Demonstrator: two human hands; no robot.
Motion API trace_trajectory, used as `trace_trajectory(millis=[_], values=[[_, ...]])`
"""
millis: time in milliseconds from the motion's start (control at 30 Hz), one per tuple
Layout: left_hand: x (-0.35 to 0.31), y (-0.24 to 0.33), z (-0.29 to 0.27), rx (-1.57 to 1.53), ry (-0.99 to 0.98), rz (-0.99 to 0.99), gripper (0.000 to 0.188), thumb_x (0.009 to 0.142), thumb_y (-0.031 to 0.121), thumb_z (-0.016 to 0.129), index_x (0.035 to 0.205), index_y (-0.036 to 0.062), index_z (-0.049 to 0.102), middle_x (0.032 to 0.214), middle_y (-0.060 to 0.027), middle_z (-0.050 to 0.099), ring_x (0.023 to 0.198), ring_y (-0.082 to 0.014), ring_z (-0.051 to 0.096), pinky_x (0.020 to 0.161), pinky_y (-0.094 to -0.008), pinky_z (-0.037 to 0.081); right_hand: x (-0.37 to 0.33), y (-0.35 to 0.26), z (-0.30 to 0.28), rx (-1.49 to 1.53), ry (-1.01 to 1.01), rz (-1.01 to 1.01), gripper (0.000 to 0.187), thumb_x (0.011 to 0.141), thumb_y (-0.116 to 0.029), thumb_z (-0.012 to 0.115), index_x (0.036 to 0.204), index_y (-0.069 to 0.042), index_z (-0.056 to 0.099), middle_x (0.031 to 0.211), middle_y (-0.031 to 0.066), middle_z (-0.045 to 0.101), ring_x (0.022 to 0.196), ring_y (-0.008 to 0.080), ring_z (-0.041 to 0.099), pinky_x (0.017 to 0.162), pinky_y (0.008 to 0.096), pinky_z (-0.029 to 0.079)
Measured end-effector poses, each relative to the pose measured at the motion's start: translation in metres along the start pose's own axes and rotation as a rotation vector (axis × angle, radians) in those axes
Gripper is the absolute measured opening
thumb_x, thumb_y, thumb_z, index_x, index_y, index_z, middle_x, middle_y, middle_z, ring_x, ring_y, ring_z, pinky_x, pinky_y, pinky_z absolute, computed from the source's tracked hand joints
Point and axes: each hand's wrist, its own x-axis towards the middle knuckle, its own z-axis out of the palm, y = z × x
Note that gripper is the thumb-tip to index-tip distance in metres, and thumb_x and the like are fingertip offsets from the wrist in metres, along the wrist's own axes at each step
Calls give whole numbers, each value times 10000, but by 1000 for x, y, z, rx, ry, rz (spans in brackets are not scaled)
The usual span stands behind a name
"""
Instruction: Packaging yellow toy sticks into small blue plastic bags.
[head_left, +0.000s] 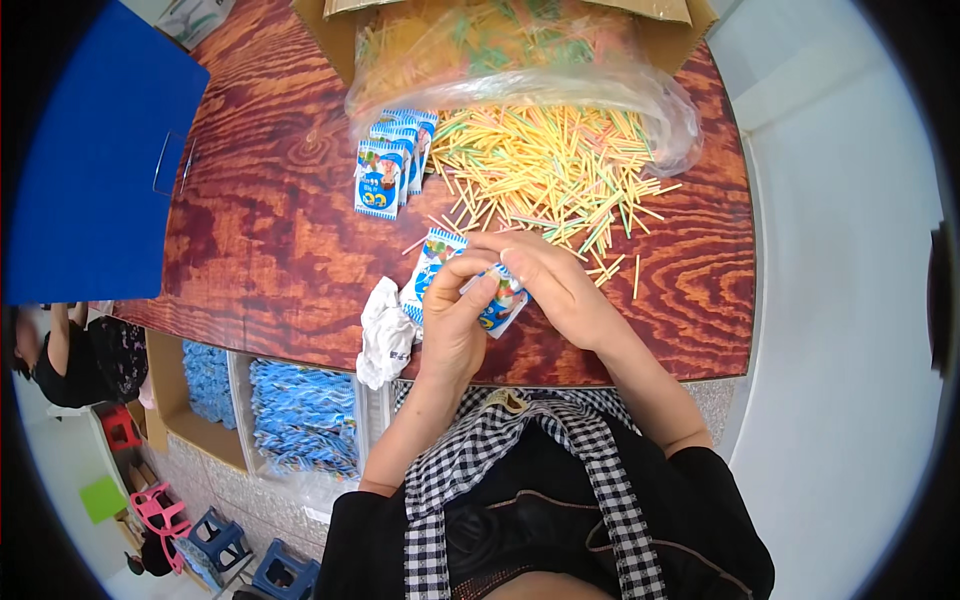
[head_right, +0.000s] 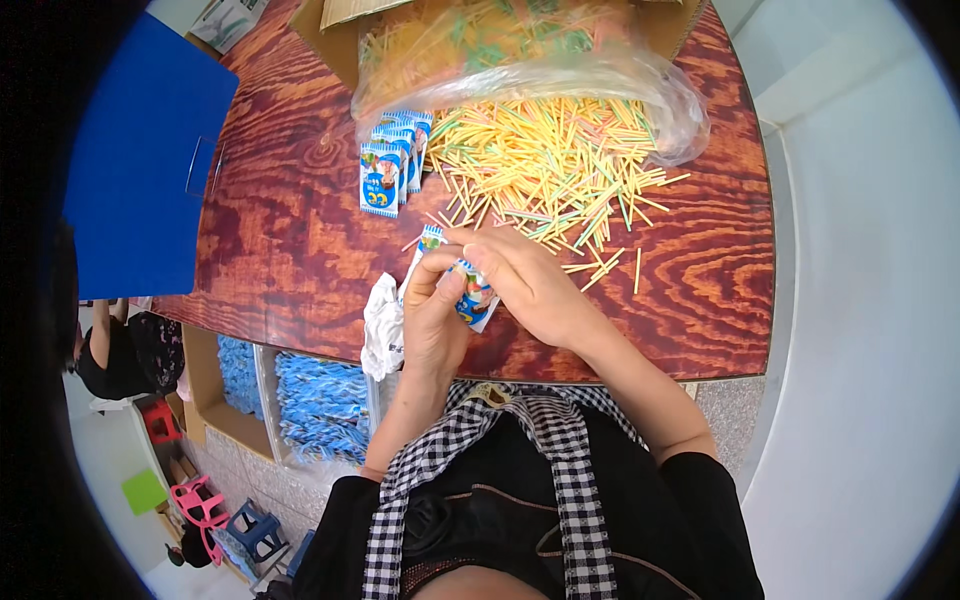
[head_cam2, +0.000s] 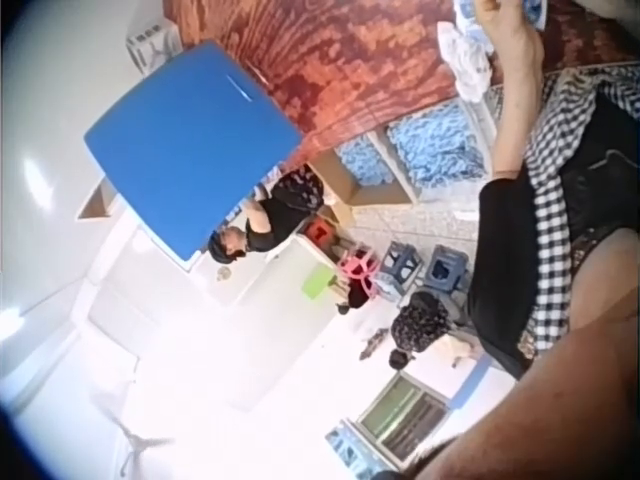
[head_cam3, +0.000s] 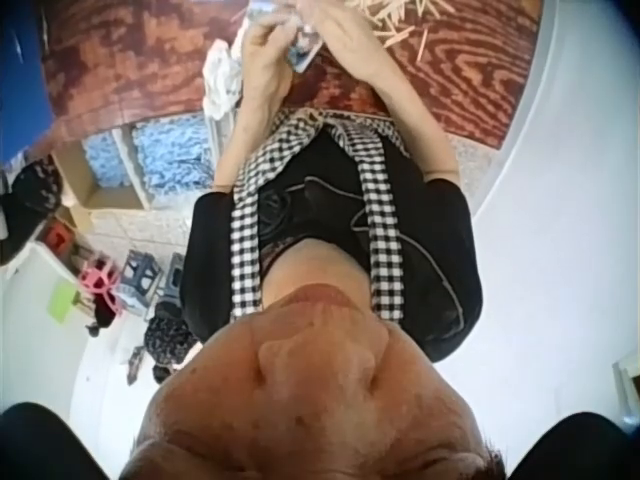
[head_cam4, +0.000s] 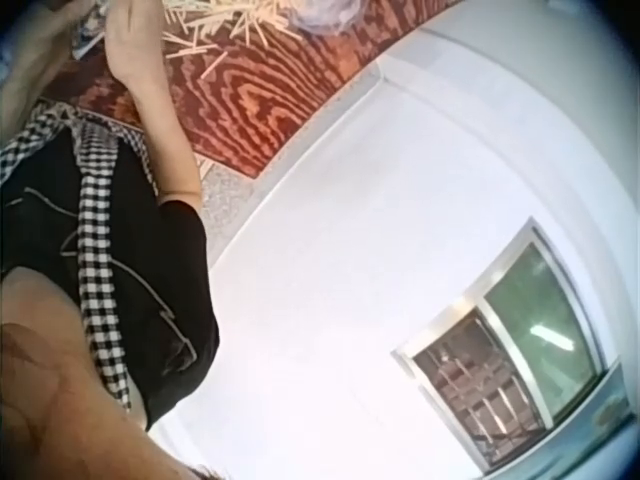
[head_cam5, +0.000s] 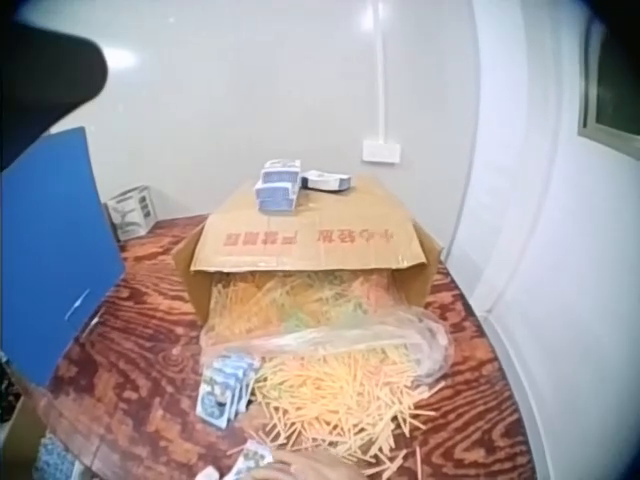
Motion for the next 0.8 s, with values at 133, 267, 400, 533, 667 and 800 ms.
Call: trace_trajectory(millis=[133,267,400,533,667,800], values=[[1,4,0,-6,86,34,89,885,59,637,967,28,619,1036,-59,592,958,-123,571,870,-282,455,-6,-5,-5,-97,89,-143,302,966,-162,466,1142,36,610,1038,134,614,973,238,572,891,335,430],[3,5,-6,47,9,81,84,909,80,610,986,48,620,1090,-52,585,1003,-153,581,909,-317,458,-8,-11,-2,-167,201,-104,89,890,-43,581,881,22,641,817,79,557,773,176,553,696,299,432],[9,22,-6,673,-123,260,79,832,-9,643,903,20,625,942,-56,606,896,-156,577,886,-304,435,-10,-23,-2,-442,271,-232,64,841,-26,623,898,3,629,774,114,551,714,249,560,643,342,443],[7,30,-8,1100,-198,394,74,804,-32,641,868,6,631,850,-75,642,862,-189,582,930,-359,414,-13,-19,-8,-499,165,-260,130,812,-18,640,941,-14,620,776,129,551,719,299,566,636,382,452],[0,22,-10,777,-104,261,91,811,-47,627,886,5,634,903,-76,650,891,-183,578,936,-361,413,-14,-31,-5,-463,132,-332,152,807,5,633,957,-16,616,778,126,558,717,304,571,636,385,454],[-1,16,-6,553,-26,188,110,832,-71,599,912,-1,625,961,-83,647,957,-182,573,892,-321,439,-14,-35,-5,-420,156,-386,163,800,17,633,960,-9,612,830,130,603,740,298,593,648,375,469]])
